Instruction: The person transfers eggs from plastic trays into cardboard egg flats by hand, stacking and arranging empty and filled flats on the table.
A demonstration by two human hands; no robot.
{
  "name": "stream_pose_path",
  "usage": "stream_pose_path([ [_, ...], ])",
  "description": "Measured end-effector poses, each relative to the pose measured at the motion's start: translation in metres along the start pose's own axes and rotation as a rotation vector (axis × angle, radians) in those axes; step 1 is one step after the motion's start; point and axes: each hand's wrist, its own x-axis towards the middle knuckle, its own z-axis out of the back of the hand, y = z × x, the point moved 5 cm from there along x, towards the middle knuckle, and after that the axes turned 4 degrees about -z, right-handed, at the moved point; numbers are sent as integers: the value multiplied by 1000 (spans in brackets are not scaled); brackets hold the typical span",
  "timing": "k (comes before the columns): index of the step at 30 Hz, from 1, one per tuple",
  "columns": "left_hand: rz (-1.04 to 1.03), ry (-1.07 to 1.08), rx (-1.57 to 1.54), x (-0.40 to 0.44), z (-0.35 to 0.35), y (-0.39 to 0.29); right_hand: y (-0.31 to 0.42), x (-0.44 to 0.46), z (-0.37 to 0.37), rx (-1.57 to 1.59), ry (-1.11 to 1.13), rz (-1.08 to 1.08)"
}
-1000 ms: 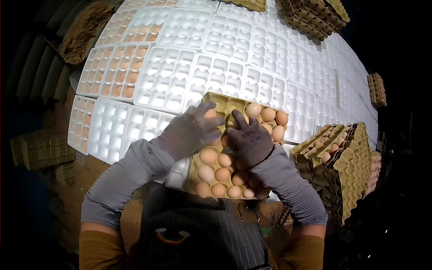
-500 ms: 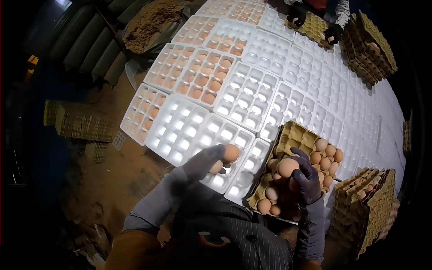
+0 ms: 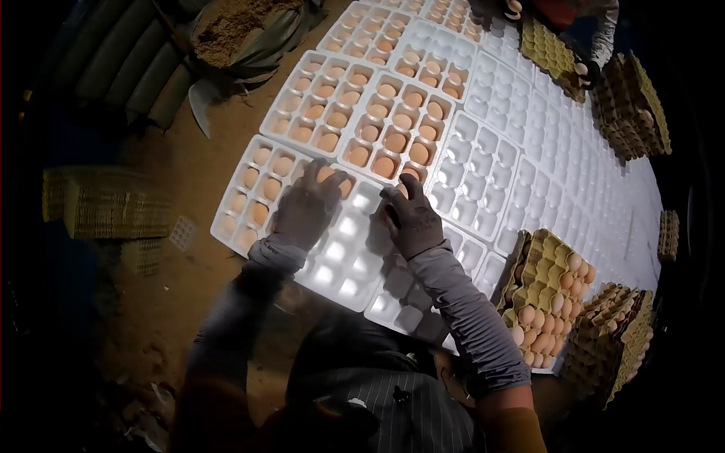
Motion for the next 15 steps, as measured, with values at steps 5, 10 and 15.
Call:
stream_pose_path([
  [5,142,166,-170,-36,-26,14,25,11,-42,144,118,-137],
  [10,268,-103,-816,-44,-17,-15,39,-24,-20,101,-301,3],
  [15,-240,-200,48,-42,-70,-50,29,-60,-31,213,-248,-52],
])
